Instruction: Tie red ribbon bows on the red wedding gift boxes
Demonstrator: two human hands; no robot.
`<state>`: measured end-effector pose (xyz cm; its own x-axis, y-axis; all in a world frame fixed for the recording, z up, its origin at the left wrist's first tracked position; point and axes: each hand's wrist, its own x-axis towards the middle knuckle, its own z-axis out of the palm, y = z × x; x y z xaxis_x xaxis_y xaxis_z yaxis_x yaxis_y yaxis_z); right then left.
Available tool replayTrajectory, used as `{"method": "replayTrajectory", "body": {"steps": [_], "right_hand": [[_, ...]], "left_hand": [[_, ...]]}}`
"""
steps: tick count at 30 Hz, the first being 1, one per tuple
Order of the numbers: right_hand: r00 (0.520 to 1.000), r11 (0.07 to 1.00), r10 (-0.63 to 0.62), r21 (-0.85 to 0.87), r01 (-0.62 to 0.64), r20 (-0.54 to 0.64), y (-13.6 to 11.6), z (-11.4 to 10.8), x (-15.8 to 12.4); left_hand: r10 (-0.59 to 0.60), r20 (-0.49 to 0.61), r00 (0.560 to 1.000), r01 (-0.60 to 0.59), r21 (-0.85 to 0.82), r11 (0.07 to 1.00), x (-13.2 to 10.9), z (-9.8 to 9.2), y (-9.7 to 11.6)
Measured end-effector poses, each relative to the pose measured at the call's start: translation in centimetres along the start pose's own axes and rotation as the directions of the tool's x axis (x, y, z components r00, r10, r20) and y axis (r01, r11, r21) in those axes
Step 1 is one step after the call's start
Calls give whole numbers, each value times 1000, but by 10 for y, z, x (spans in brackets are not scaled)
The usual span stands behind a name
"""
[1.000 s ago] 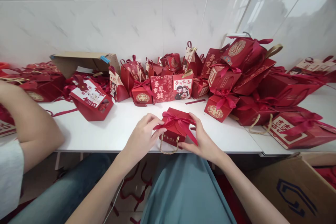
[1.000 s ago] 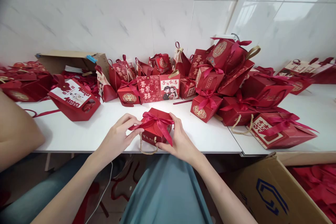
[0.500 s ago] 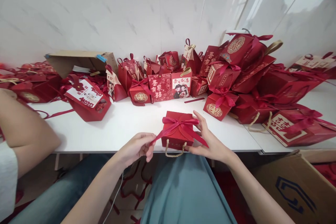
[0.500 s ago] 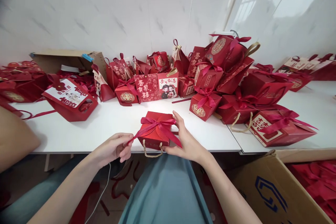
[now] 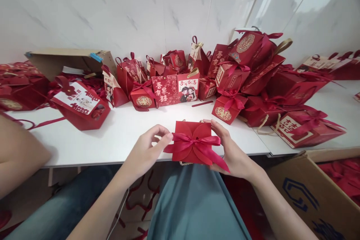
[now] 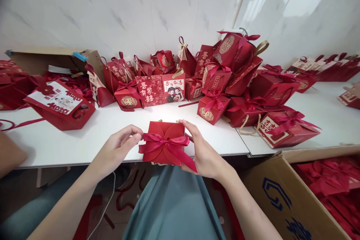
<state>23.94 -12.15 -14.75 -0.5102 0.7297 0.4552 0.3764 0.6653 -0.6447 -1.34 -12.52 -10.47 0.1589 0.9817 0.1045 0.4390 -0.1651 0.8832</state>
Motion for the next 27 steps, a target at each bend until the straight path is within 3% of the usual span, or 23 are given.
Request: {"method": "replayTrajectory", "body": {"steps": [2,4,6,9,12,14,16,19,27], "right_hand": [[999,999,-44,-20,44,-22,-5,-2,0],[996,996,-81,-35,80,-44,-9,-4,-1],[993,994,-102,-49,100,-59,-12,-6,-3],[990,992,-114,-60,109,-82,-14,-7,-5],[986,993,-115,-34,112,-123,-13,-6,-8],[980,992,-123,11,126,-157,-12,-4,-11],[975,989,-128,54,140,-182,-11,-4,-13],[969,986,-126,77,145,-211,-13,-5,-18],[956,986,-123,79,149,-265,-15,-12,-30]], "left_hand": [[32,-22,999,-32,9,999,-2,9,4],[137,-101,985,-136,14,991,-6,16,7],[296,-198,934,-292,53,955,-10,22,11],[567,-257,783,-519,234,822,-21,31,22],[803,-120,584,-674,479,562,-31,44,31],[876,-22,481,-719,562,409,-36,53,35],[905,7,425,-738,582,341,-40,60,38],[919,-3,395,-765,552,331,-42,68,41],[918,-37,395,-786,504,358,-43,74,50]]}}
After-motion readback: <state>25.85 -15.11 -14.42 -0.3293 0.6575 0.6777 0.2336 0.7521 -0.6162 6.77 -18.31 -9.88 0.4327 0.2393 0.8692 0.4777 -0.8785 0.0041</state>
